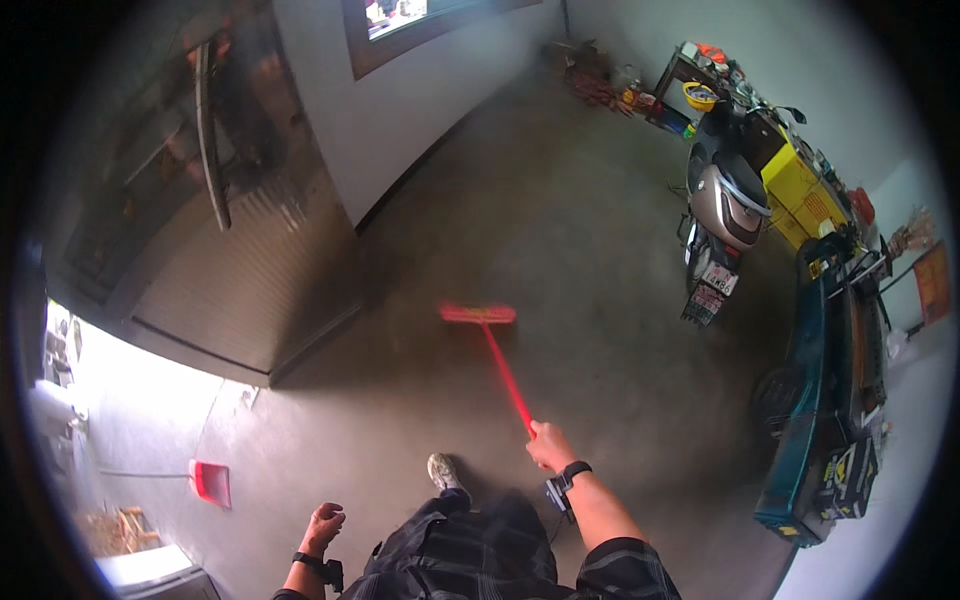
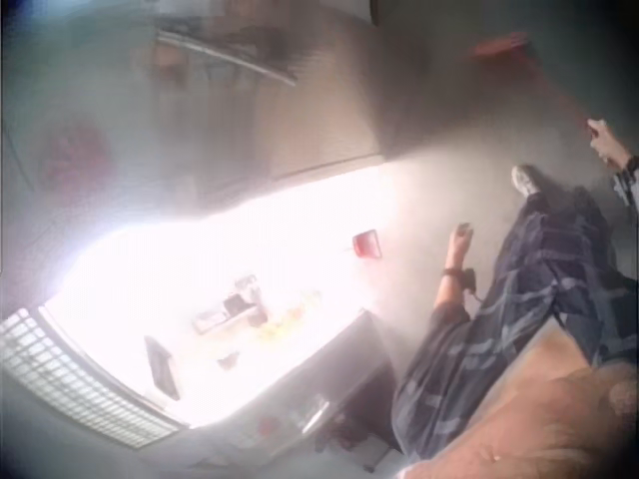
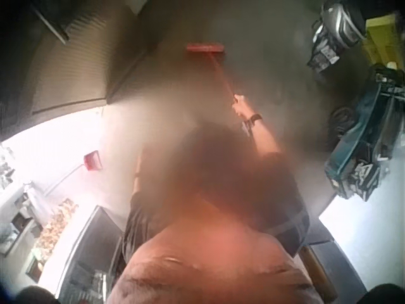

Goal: The person sweeps a concrete floor using a red broom and a dustpan. They gather debris into a pile and transfer it into a dustpan, then empty the contents into a nearby bucket. The task is performed in a continuous sequence from an indoor area to an outdoor patio.

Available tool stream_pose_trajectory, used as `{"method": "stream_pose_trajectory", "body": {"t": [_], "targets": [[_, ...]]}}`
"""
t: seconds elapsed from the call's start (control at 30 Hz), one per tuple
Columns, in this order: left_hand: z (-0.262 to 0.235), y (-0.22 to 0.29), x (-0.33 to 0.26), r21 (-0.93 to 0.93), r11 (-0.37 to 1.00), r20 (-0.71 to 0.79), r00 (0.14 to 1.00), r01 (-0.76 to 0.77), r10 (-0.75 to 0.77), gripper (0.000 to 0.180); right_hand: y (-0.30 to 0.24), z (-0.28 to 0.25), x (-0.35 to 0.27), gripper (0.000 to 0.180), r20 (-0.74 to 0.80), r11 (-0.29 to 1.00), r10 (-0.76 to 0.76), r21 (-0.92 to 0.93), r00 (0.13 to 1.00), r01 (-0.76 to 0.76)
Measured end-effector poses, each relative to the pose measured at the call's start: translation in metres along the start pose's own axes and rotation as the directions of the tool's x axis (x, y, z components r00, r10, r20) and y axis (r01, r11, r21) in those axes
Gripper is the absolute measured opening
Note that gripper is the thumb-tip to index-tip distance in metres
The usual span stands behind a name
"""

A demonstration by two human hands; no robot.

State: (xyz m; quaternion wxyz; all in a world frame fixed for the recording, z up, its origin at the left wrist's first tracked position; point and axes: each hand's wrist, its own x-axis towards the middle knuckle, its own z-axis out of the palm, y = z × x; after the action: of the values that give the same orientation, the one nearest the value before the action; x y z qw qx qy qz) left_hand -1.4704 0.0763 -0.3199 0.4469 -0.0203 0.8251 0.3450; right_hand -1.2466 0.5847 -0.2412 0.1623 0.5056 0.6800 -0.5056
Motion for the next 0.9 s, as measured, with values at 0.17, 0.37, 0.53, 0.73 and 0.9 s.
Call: {"method": "stream_pose_trajectory", "body": {"t": [0.17, 0.37, 0.53, 0.73, 0.9], "targets": [[-0.015, 0.038, 0.058, 0.079, 0.996, -0.019, 0.999, -0.036, 0.038, 0.033, 0.025, -0.005, -0.018, 0.037, 0.081, 1.000, -0.023, 0.023, 0.996, 0.022], [0.019, 0.116, 0.104, 0.197, 0.980, 0.033, 0.999, -0.018, 0.012, 0.035, 0.028, -0.060, -0.033, 0.055, 0.198, 0.913, 0.102, 0.370, 0.975, -0.171], [0.057, 0.219, 0.144, 0.185, 0.982, 0.076, 0.997, -0.025, 0.012, 0.036, 0.009, -0.127, 0.042, 0.052, 0.052, 0.900, 0.046, 0.431, 0.998, -0.064], [0.106, 0.366, 0.186, 0.156, 0.983, 0.113, 0.990, -0.099, 0.082, 0.031, -0.014, -0.263, 0.135, 0.038, -0.113, 0.919, 0.141, 0.385, 0.984, -0.087], [0.143, 0.437, 0.228, 0.160, 0.977, 0.145, 0.983, -0.140, 0.117, 0.030, -0.009, -0.345, 0.195, 0.031, -0.264, 0.888, 0.266, 0.442, 0.927, -0.129]]}}
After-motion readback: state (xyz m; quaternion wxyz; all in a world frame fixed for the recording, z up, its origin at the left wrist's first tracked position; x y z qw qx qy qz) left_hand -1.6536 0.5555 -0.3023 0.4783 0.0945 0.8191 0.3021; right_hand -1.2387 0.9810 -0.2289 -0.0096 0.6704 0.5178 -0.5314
